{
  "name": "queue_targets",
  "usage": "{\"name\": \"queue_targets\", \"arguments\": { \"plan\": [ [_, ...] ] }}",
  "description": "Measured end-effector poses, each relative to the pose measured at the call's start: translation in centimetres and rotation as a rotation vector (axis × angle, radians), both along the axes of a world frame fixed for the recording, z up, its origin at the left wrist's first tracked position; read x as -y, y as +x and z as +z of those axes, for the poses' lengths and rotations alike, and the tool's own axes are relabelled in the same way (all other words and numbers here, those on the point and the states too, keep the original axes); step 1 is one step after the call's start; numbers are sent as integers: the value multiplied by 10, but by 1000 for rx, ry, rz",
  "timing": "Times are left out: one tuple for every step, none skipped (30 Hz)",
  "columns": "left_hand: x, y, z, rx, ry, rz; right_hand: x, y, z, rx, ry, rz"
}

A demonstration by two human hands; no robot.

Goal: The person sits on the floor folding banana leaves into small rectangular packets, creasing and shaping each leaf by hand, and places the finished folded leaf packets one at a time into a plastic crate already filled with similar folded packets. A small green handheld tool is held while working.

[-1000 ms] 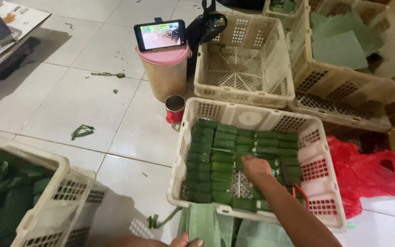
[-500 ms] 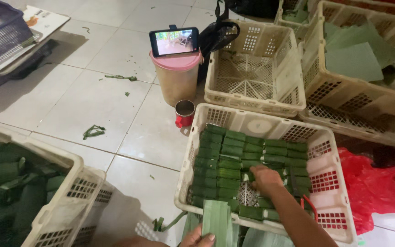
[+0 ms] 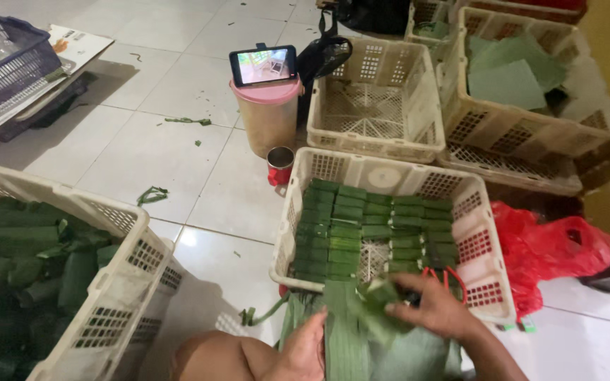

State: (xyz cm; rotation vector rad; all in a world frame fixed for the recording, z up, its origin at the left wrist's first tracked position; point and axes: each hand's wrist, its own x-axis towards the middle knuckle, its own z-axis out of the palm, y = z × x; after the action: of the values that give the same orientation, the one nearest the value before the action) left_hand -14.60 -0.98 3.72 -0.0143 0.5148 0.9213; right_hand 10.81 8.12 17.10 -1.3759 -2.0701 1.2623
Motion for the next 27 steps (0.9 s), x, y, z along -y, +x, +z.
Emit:
{"name": "queue_targets", "arguments": {
  "plan": [
    [2,6,14,-16,32,14,18,-8,17,45,21,70],
    [5,9,27,-33,65,29,34,-18,34,88,42,141],
    [9,12,39,-2,70,-9,49,-27,49,167,24,141],
    [10,14,49,30,80,-47,60,-37,63,246,9,141],
    [11,15,57,61,94,-86,68,-46,75,326,-1,140],
    [13,17,63,44,87,-86,75,-53,83,373,68,156],
    [16,18,67,28,77,-86,82,-59,88,421,134,172],
    [19,18,70,11,66,-85,87,-62,90,468,199,190],
    [20,18,72,-10,92,-84,91,-62,88,361,332,206],
    [22,18,72,-30,116,-82,94,-59,83,255,463,223],
    [23,17,72,-48,140,-78,98,-54,75,147,591,242],
    [24,17,71,-47,131,-72,101,-46,65,122,716,192],
    [25,16,70,-48,122,-69,104,-37,53,94,839,138],
    [25,15,69,-48,111,-66,108,-27,40,66,958,81],
    [25,14,68,-36,83,-86,113,-17,26,125,1004,-16],
    [25,13,67,-23,53,-104,119,-10,11,185,1046,-111],
    [25,12,66,-9,22,-123,126,-4,-2,246,1085,-207],
    [24,12,66,7,29,-120,131,1,-13,218,1112,-118],
    [25,12,65,21,38,-118,137,4,-23,189,1140,-31],
    [25,12,65,35,47,-118,143,4,-31,160,1165,54],
    [26,13,66,22,48,-121,147,3,-36,135,1210,14],
    [28,15,67,10,44,-126,153,0,-39,112,1251,-30],
    [30,17,69,-3,42,-133,160,-4,-41,89,1291,-75],
    [33,18,71,-34,82,-140,161,-6,-40,50,1259,-73],
    [36,19,73,-65,127,-146,160,-9,-38,9,1231,-70],
    [39,20,76,-95,171,-149,161,-12,-36,-32,1202,-64],
    [43,20,79,-129,176,-187,161,-15,-33,-10,1064,-182]
  ]
}}
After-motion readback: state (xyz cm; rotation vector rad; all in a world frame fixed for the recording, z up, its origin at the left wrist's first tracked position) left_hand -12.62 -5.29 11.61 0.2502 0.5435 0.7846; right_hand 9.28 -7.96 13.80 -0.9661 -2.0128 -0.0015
